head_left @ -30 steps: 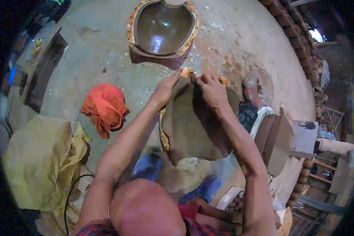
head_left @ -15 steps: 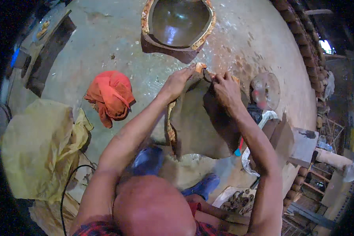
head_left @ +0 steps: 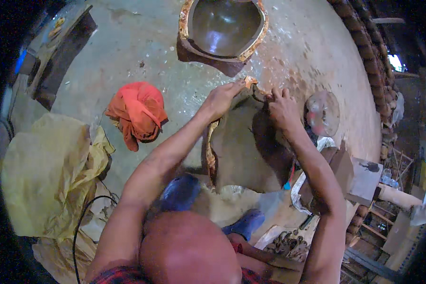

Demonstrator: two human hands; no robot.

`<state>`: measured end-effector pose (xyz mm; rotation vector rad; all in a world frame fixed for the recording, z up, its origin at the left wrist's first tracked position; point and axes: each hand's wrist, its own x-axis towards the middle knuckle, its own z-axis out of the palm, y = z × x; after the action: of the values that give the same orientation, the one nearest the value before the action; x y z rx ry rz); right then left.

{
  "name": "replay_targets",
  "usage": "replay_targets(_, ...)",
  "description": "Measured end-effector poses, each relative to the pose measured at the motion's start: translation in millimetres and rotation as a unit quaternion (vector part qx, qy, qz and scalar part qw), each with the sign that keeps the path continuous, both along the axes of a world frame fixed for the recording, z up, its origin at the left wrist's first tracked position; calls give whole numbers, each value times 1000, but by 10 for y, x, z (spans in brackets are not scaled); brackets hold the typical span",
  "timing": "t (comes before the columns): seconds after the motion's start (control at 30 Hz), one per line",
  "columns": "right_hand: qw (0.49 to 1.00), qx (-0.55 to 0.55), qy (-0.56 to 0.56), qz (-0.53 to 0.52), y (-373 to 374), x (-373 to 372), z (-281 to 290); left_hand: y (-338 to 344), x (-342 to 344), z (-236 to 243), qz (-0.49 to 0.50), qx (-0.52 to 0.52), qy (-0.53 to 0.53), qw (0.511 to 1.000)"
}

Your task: The person wipes the inside of two mold halves with a cloth, scrapes the surface of a clay slab with a small red tool, and uses a large metal blade to separate the slab. They then lift the clay slab and press it into the bottom and sides of one mold by hand.

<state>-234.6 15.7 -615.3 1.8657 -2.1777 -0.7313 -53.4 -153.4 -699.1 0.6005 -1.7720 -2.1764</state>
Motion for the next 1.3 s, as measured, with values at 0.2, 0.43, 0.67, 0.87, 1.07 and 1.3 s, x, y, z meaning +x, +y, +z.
replay_targets(0.2, 994, 51, -66, -64, -27, 24, 128, -33, -10, -137, -17, 30, 12, 999)
replay_targets(0.43, 999, -15, 8, -41, 176, -134, 178, 66, -109, -28, 18, 24, -3, 1000)
replay_targets(0.67, 996, -29, -36, -79, 72, -86, 250, -56, -81, -154, -2, 40, 6, 999)
replay_targets(0.87, 949, -229, -28, -214, 149, 176, 43, -61, -48, -153, -33, 87, -4, 996)
replay_targets(1.07, 897, -263, -104, -338, 157, -11, 11, 20, -112, -128, 8, -3, 0, 1000)
replay_targets(1.3, 896, -266, -98, -343, 128, 67, 87, -38, -67, -110, -8, -2, -16, 1000)
